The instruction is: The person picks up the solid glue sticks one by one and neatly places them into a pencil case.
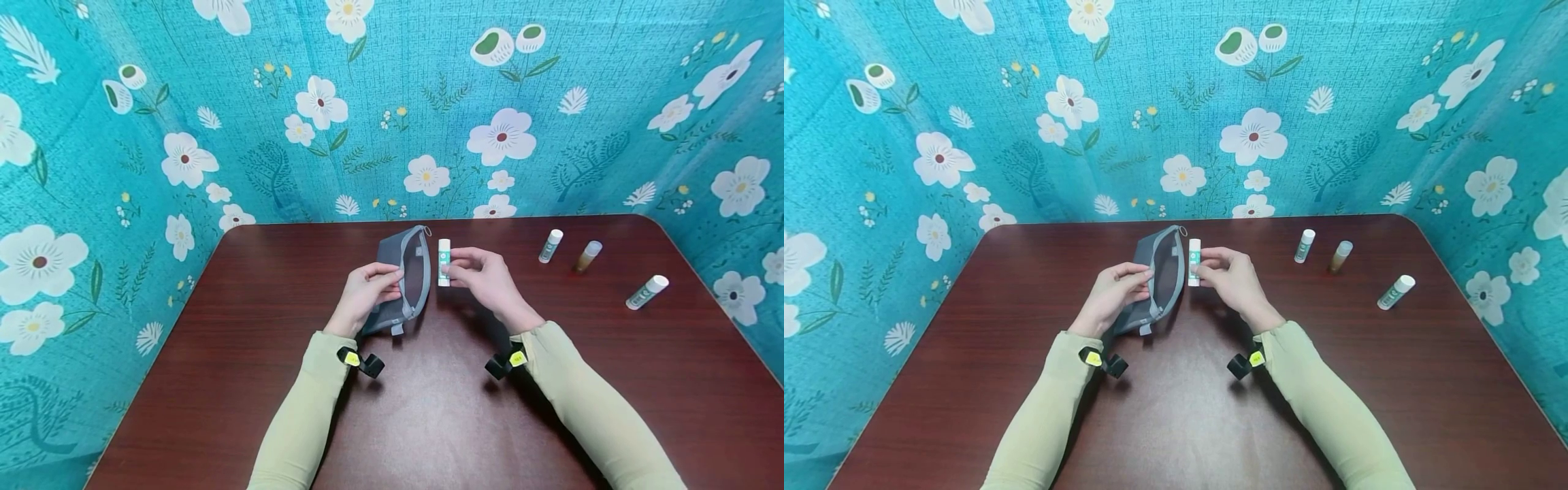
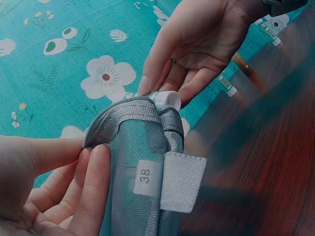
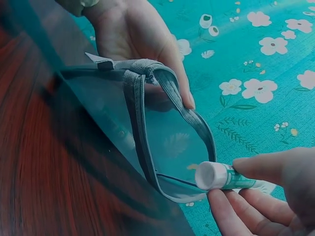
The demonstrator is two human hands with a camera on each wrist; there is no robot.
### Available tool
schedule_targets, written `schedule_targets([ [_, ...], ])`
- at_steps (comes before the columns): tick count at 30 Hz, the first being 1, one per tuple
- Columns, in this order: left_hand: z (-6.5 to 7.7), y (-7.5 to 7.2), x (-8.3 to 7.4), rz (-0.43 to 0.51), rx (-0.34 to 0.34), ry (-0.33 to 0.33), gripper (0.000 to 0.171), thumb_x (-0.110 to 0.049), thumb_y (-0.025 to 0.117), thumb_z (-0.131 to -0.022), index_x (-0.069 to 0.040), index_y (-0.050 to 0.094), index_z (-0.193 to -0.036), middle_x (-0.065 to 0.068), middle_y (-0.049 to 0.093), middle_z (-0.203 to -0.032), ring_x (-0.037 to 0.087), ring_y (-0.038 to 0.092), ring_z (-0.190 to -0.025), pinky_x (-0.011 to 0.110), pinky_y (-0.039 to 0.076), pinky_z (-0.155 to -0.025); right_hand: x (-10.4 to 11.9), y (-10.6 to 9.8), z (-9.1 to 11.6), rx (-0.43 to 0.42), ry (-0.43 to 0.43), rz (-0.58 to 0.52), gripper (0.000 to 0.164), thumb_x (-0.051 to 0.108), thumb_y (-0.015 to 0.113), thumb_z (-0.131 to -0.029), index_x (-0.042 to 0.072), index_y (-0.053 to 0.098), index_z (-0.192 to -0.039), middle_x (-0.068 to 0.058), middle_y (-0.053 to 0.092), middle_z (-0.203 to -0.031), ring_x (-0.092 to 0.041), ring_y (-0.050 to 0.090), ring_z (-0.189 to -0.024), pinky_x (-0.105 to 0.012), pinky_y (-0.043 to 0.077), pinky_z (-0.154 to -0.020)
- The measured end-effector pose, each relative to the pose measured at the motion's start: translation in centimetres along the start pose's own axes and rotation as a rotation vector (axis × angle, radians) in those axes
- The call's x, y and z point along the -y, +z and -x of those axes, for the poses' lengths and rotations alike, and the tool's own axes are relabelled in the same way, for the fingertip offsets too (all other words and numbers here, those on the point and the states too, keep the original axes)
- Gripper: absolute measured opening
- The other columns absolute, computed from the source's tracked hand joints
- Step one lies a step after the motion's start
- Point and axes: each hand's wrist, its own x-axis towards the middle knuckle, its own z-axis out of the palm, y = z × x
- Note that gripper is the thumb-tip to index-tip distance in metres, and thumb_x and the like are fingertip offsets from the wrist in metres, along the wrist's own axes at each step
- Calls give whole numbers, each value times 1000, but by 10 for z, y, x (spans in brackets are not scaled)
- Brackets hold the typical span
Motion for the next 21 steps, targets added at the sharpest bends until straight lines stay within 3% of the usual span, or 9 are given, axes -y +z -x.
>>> schedule_targets([
  [6,1,1,0,14,1,0,18,-5,73,-95,5,71,-110,10,71,-84,15,68,-70,31,62,-72,1,7,-7,14,34,-17,44,13,75,-94,-4,62,-132,-22,68,-111,-27,71,-91,-38,61,-81],
  [14,2,2,-1,9,2,-5,19,-6,74,-95,4,72,-110,11,71,-85,16,68,-71,31,62,-73,-1,16,-12,35,80,-61,42,10,75,-93,-4,62,-131,-22,69,-110,-25,73,-85,-45,60,-84],
  [21,2,3,-2,-3,2,-5,20,-8,74,-95,3,72,-111,12,71,-86,17,68,-72,32,62,-74,-3,22,-13,62,129,-90,45,9,75,-93,-7,60,-132,-23,70,-110,-25,74,-83,-39,62,-79],
])
